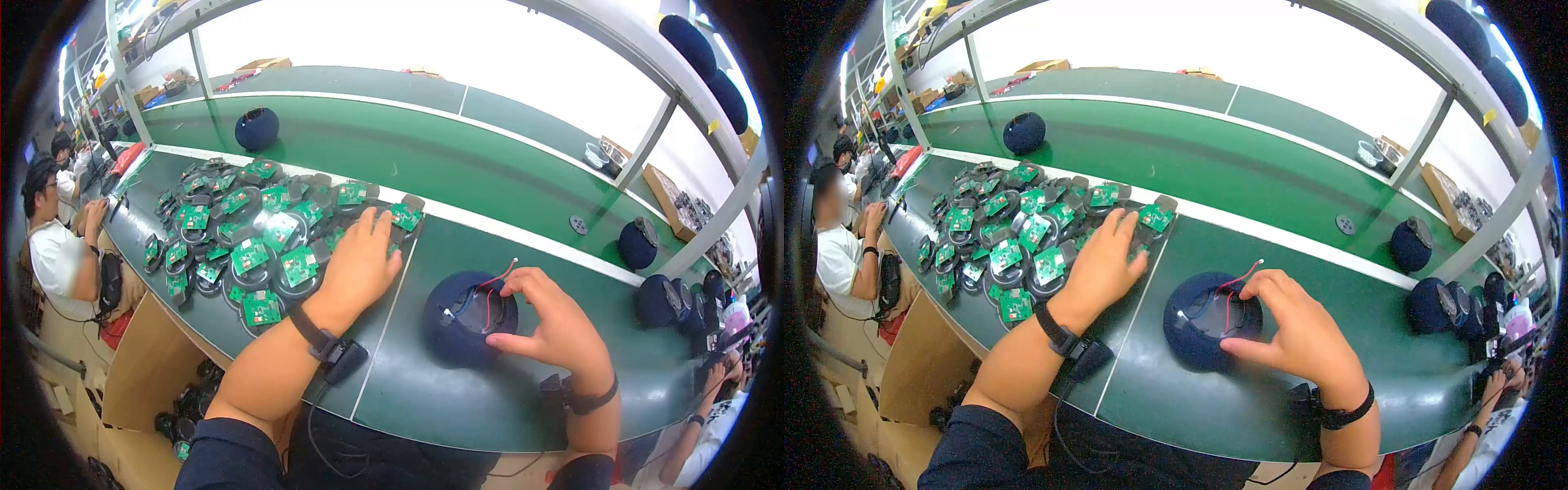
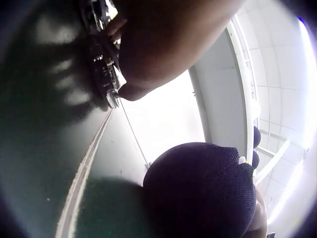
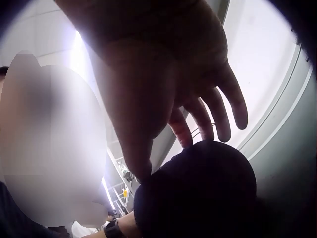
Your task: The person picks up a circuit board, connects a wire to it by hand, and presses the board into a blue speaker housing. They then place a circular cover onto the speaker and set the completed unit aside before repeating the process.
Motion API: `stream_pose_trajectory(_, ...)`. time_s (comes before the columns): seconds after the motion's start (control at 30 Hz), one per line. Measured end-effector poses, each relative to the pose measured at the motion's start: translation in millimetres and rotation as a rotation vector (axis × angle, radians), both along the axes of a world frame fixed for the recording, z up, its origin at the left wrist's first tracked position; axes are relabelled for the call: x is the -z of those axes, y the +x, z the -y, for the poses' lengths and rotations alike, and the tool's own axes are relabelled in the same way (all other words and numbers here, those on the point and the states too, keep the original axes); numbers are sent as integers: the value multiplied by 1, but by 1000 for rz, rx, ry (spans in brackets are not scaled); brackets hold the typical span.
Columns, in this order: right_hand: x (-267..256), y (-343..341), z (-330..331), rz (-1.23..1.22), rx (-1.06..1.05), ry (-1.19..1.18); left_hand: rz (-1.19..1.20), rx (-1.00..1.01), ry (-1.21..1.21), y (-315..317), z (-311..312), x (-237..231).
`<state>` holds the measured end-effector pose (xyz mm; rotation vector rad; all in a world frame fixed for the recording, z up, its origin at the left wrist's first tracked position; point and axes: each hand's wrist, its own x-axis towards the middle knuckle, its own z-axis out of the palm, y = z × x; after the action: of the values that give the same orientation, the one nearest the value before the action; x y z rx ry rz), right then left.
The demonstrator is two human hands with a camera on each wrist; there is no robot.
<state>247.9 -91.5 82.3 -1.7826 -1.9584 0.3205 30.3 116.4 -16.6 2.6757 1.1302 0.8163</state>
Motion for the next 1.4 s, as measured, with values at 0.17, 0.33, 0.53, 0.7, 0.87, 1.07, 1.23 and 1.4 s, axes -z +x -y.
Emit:
stream_pose_trajectory(0.17,1,2,5,-35,-35,-22,7,-52,141,-1,1,0)
stream_pose_trajectory(0.33,1,7,4,14,-107,-1,43,-20,72,3,-11,20)
stream_pose_trajectory(0.53,-7,8,7,49,-98,-32,276,97,-12,5,5,-5)
stream_pose_trajectory(0.7,-14,-12,13,41,48,-175,497,268,-106,5,31,-22)
stream_pose_trajectory(0.87,-9,-22,14,118,-92,36,716,403,-309,2,53,-24)
stream_pose_trajectory(1.07,-18,-46,21,230,-91,-174,745,494,-336,1,56,-23)
stream_pose_trajectory(1.23,-28,-44,15,145,-14,-358,731,509,-355,0,57,-25)
stream_pose_trajectory(1.4,-27,-51,17,144,61,-361,740,549,-379,1,58,-22)
